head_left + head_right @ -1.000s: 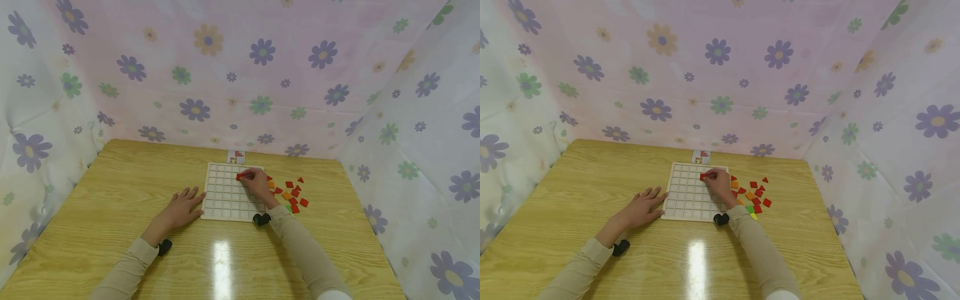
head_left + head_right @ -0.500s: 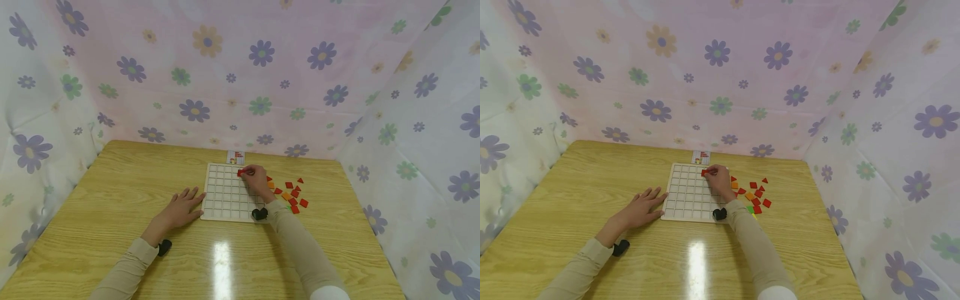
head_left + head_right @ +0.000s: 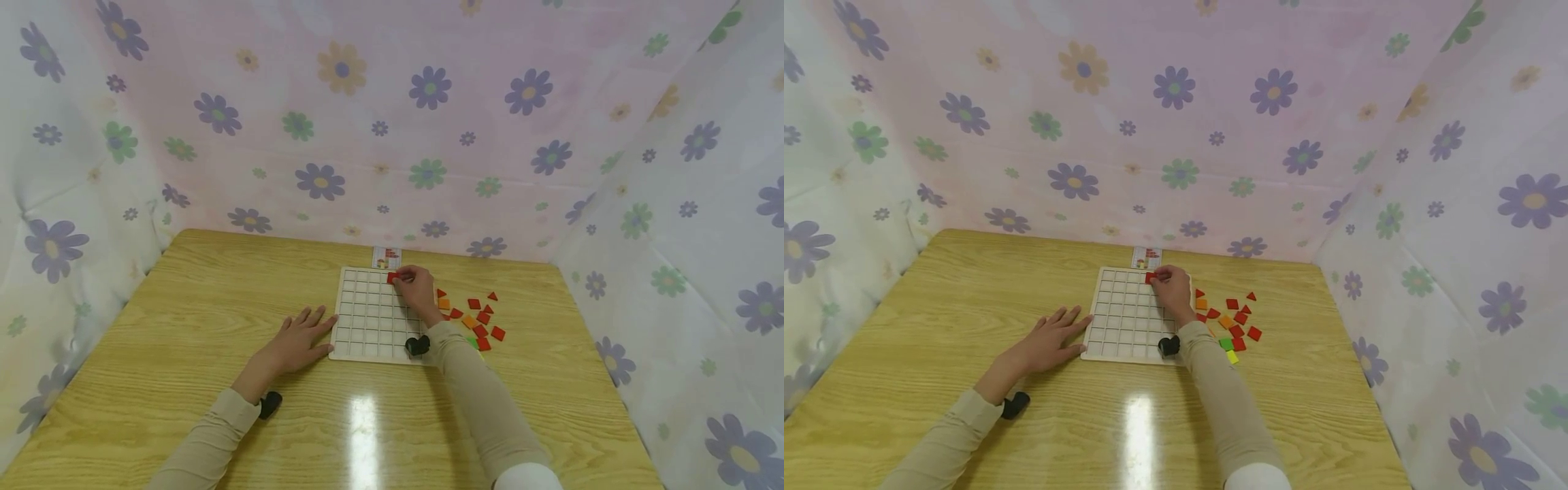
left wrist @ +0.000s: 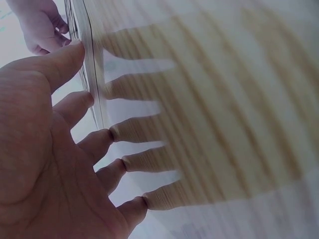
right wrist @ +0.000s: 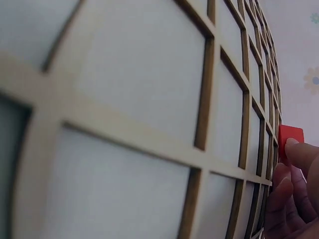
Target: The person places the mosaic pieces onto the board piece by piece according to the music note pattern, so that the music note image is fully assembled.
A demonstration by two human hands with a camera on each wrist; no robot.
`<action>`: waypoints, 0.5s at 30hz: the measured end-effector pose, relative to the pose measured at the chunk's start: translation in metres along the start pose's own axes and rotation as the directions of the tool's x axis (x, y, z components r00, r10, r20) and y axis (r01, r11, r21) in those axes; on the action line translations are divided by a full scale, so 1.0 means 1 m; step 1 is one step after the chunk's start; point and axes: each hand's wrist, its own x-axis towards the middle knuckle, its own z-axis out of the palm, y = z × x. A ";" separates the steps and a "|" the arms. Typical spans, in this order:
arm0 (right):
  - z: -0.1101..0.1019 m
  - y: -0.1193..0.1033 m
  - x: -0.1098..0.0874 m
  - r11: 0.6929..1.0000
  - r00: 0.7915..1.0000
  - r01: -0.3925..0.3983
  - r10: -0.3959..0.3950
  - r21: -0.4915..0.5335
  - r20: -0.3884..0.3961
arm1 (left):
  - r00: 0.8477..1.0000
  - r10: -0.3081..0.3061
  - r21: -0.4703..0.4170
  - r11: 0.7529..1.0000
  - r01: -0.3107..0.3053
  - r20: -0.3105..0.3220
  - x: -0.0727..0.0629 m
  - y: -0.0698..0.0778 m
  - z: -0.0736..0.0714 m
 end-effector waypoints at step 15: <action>0.002 -0.003 0.002 1.000 1.000 0.010 -0.010 0.009 0.008 | 1.000 0.001 0.005 1.000 -0.001 -0.002 0.001 -0.001 0.001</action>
